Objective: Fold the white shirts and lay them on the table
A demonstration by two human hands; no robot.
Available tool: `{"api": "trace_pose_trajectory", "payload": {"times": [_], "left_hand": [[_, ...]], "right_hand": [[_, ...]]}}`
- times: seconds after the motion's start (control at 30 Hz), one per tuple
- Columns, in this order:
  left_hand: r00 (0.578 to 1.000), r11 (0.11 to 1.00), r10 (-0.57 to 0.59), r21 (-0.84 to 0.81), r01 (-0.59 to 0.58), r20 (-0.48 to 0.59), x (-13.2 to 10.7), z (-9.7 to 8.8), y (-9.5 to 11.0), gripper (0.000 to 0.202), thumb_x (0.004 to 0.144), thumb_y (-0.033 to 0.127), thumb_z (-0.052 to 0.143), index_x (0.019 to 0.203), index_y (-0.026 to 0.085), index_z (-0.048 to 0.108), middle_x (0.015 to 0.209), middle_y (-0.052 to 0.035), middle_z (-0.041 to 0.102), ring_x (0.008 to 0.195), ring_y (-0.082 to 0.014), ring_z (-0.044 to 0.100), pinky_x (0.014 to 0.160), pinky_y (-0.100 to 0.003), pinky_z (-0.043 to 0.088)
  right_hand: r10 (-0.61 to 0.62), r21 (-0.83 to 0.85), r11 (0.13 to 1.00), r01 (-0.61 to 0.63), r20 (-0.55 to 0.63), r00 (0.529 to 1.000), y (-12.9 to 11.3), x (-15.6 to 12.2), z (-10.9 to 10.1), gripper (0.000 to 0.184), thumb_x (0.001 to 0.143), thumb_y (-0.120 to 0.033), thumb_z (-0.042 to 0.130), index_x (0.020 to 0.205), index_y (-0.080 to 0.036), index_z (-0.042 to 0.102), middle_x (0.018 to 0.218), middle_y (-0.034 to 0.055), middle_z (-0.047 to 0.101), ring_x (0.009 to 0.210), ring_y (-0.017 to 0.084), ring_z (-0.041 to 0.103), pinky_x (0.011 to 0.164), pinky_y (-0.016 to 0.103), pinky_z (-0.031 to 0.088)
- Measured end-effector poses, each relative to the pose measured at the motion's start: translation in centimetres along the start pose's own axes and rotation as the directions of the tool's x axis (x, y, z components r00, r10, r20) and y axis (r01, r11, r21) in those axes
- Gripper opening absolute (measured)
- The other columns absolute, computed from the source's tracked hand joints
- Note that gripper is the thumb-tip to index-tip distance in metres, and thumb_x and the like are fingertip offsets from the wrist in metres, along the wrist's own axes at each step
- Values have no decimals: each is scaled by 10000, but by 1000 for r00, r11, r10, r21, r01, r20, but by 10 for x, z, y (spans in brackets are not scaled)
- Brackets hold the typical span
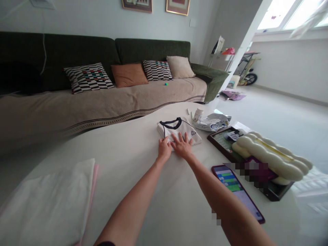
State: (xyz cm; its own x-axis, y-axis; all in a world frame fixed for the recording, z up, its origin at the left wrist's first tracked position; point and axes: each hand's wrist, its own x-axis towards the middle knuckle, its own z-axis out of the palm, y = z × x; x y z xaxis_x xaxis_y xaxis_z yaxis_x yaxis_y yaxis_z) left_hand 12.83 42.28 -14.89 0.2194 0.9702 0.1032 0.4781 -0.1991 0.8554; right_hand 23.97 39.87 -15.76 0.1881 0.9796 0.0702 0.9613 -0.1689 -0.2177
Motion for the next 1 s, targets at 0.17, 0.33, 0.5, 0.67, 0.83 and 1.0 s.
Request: {"api": "trace_pose_trajectory", "payload": {"times": [0.17, 0.33, 0.5, 0.67, 0.83, 1.0], "left_hand": [[986, 989, 141, 23, -143, 89, -56, -35, 1, 533, 771, 147, 525, 1296, 99, 440, 1311, -171, 463, 1257, -236, 382, 1064, -354, 291], [984, 950, 180, 263, -169, -17, -144, -148, -40, 474, 843, 280, 429, 1297, 145, 425, 1360, -149, 421, 1277, -225, 364, 1074, -379, 286], [963, 844, 105, 534, 46, -248, -230, -252, -97, 598, 772, 447, 507, 1275, 132, 438, 1356, -173, 422, 1296, -321, 317, 1064, -459, 272], [994, 789, 30, 613, 42, -106, -280, -275, -117, 523, 748, 466, 532, 1174, 165, 564, 1319, -145, 491, 1305, -324, 307, 1053, -467, 276], [984, 862, -44, 492, 123, -171, -276, -277, -100, 329, 781, 389, 463, 960, 203, 666, 1176, -109, 612, 1253, -267, 396, 1058, -385, 271], [944, 934, -214, 231, 273, -251, -268, -294, -89, 354, 758, 464, 456, 777, 167, 647, 794, -83, 687, 877, -264, 609, 813, -331, 446]], "right_hand": [[-21, 9, 1000, 20, 52, 998, -7, -10, -16, 551, 905, -520, 285, 1418, -324, 237, 1503, 90, 198, 1361, 381, 66, 962, 662, 179], [-96, 34, 995, 93, 95, 991, -33, -85, -17, 542, 915, -474, 310, 1423, -308, 225, 1529, 63, 77, 1381, 307, -19, 1026, 582, 168], [-131, 72, 990, 120, 176, 976, -60, -186, -4, 561, 906, -453, 333, 1420, -239, 267, 1515, 109, 123, 1381, 300, 30, 1039, 540, 206], [-139, 78, 989, 126, 195, 971, -82, -250, 6, 584, 889, -436, 367, 1422, -218, 270, 1511, 109, 134, 1379, 303, 38, 1058, 529, 169], [-124, 57, 992, 115, 193, 973, -88, -266, 2, 580, 895, -415, 355, 1422, -185, 272, 1504, 124, 161, 1380, 294, 43, 1059, 509, 186], [-139, 51, 990, 132, 179, 974, -87, -267, 0, 582, 899, -433, 341, 1425, -196, 262, 1507, 108, 160, 1382, 285, 43, 1061, 502, 185]]}}
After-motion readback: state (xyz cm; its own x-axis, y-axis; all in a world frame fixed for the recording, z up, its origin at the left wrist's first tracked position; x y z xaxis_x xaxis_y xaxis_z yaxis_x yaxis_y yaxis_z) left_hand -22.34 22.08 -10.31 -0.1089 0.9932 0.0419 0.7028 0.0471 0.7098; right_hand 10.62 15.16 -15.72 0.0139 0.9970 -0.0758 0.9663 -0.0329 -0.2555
